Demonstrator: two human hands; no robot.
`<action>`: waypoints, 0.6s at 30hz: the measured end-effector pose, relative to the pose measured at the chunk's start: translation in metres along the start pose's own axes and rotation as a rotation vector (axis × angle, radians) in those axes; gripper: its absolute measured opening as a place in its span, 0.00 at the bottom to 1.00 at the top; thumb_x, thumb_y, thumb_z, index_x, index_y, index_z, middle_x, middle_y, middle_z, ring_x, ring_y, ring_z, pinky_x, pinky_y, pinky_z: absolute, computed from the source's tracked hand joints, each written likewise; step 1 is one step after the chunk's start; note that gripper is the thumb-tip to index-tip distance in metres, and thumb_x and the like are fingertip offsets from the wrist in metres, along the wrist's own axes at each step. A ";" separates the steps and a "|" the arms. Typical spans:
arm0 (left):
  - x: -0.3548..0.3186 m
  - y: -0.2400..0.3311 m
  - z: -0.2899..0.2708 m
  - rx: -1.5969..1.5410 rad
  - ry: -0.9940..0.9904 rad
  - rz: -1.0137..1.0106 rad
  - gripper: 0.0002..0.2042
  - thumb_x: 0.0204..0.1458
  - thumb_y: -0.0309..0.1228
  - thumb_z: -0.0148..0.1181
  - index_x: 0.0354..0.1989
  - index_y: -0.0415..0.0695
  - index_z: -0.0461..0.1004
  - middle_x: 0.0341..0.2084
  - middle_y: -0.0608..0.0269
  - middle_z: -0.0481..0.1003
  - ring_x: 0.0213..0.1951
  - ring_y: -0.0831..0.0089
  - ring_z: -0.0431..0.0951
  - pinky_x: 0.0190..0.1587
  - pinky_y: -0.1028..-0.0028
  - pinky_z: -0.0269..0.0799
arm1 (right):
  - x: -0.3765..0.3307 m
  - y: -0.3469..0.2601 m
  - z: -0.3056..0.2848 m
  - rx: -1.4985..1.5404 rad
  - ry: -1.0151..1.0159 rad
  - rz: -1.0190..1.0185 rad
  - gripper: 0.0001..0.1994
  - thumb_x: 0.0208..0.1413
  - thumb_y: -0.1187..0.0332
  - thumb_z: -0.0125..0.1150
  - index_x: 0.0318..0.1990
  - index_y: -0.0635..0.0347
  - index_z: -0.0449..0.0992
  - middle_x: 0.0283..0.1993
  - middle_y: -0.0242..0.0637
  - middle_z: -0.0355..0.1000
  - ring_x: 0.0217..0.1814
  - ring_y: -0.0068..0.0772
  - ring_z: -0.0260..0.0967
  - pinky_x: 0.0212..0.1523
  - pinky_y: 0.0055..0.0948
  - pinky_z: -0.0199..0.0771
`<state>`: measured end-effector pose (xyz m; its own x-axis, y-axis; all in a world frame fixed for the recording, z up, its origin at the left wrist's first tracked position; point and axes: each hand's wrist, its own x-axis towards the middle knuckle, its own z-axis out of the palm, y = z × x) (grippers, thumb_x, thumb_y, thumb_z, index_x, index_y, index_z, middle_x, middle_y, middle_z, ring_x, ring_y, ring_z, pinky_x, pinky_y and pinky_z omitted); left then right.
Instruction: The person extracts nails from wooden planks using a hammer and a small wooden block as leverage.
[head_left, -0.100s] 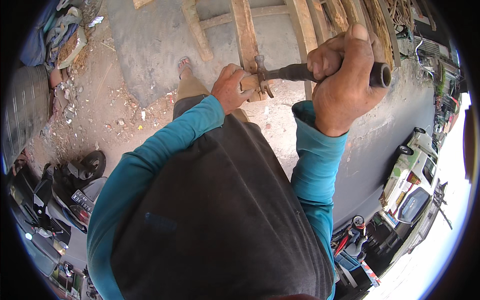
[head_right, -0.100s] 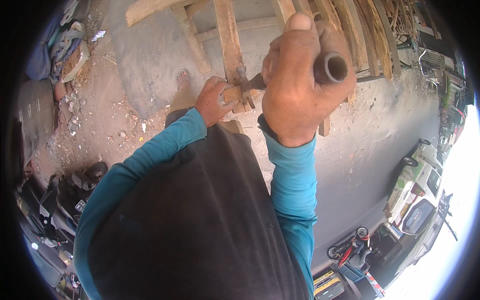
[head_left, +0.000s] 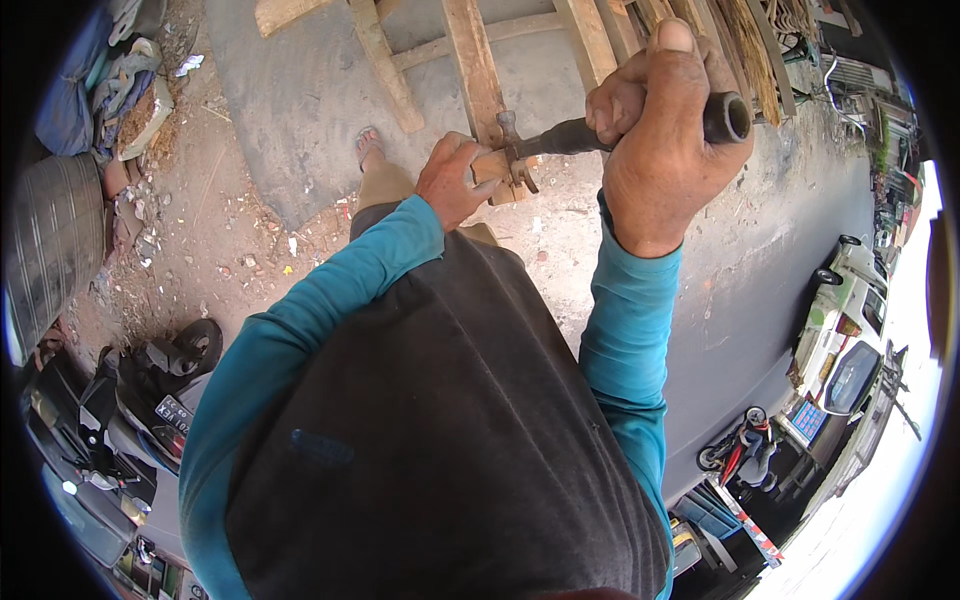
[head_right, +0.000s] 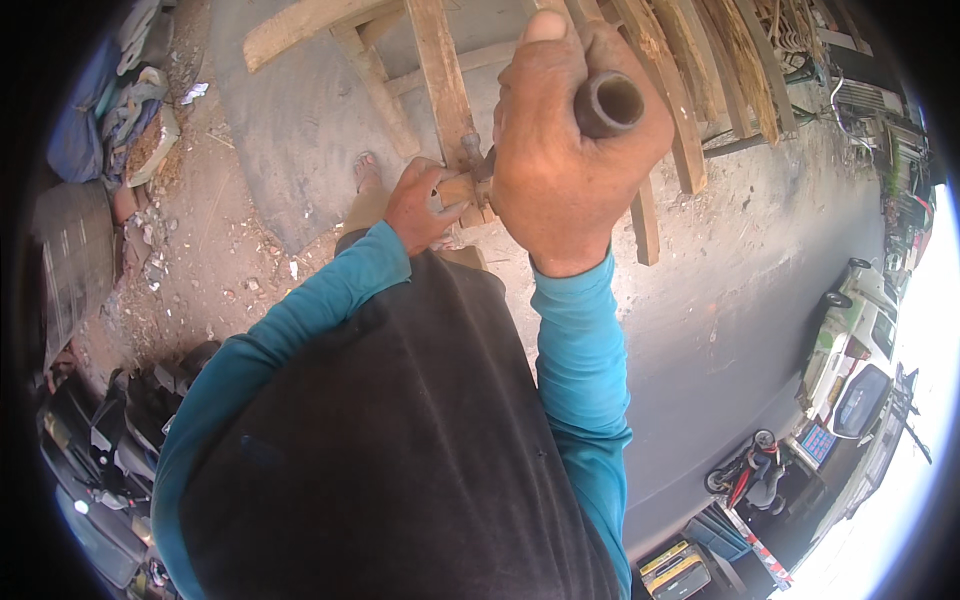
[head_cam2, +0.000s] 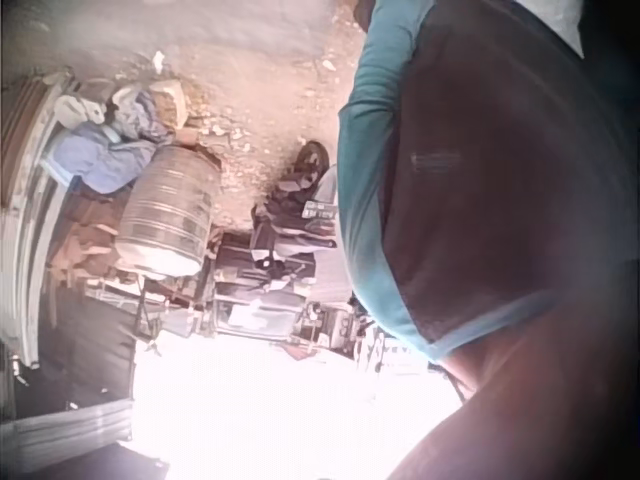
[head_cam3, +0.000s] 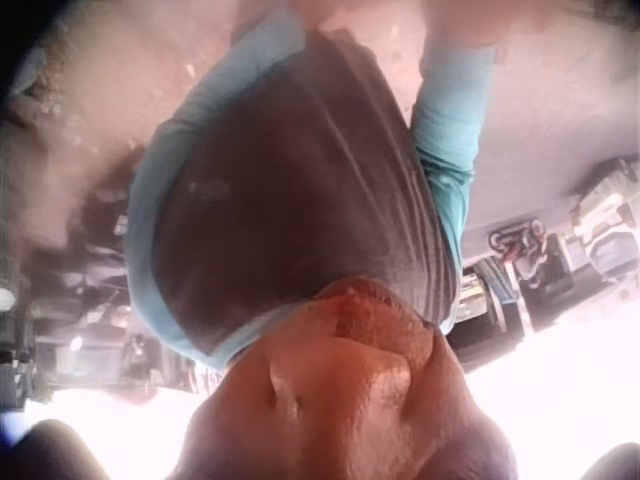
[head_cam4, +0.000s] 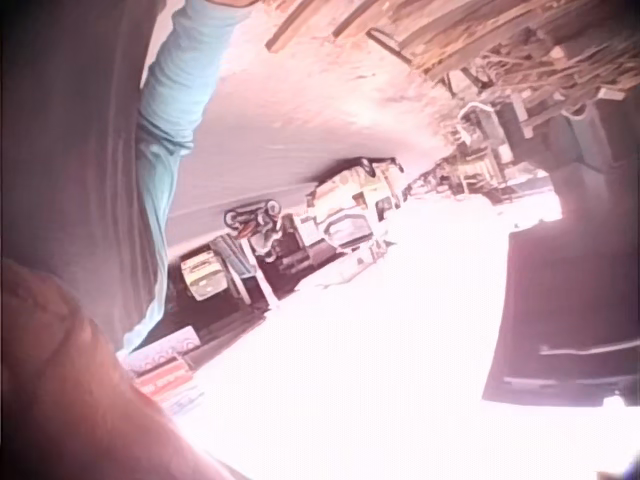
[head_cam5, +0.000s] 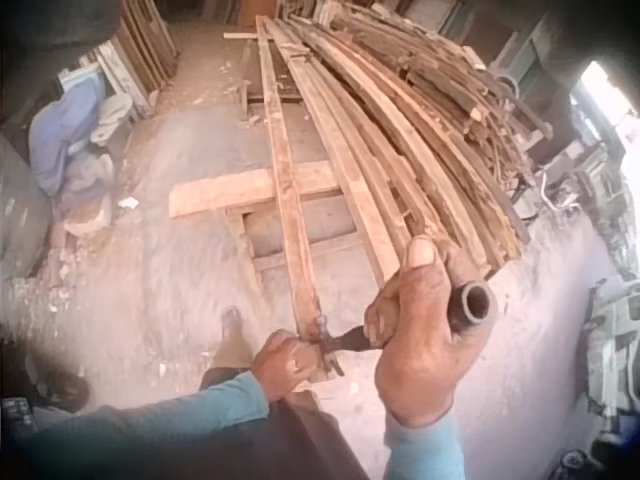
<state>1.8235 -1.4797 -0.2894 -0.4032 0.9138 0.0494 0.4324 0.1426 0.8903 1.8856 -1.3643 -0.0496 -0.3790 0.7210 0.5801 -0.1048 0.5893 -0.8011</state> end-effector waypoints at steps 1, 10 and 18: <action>0.005 0.004 -0.002 0.018 0.015 0.019 0.22 0.46 0.33 0.71 0.50 0.41 0.75 0.45 0.50 0.69 0.50 0.51 0.71 0.53 0.60 0.71 | 0.002 -0.011 -0.001 0.029 0.000 0.084 0.17 0.66 0.69 0.57 0.22 0.60 0.64 0.16 0.30 0.64 0.16 0.17 0.58 0.18 0.21 0.56; 0.000 0.028 0.005 -0.094 0.057 -0.036 0.21 0.46 0.32 0.72 0.49 0.40 0.74 0.45 0.51 0.68 0.47 0.56 0.74 0.51 0.62 0.72 | 0.021 -0.020 -0.007 -0.029 -0.023 0.194 0.17 0.68 0.62 0.55 0.26 0.58 0.65 0.16 0.31 0.58 0.14 0.20 0.53 0.18 0.26 0.58; 0.023 0.024 -0.007 -0.005 -0.019 -0.080 0.23 0.47 0.36 0.72 0.50 0.41 0.74 0.46 0.49 0.69 0.49 0.52 0.74 0.53 0.60 0.72 | 0.073 0.001 0.029 -0.254 -0.059 0.141 0.16 0.61 0.67 0.59 0.23 0.68 0.70 0.17 0.45 0.66 0.19 0.34 0.63 0.24 0.37 0.62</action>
<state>1.8189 -1.4576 -0.2638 -0.4208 0.9067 -0.0302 0.3953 0.2132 0.8934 1.8310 -1.3214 -0.0124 -0.4274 0.7840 0.4502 0.1832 0.5627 -0.8061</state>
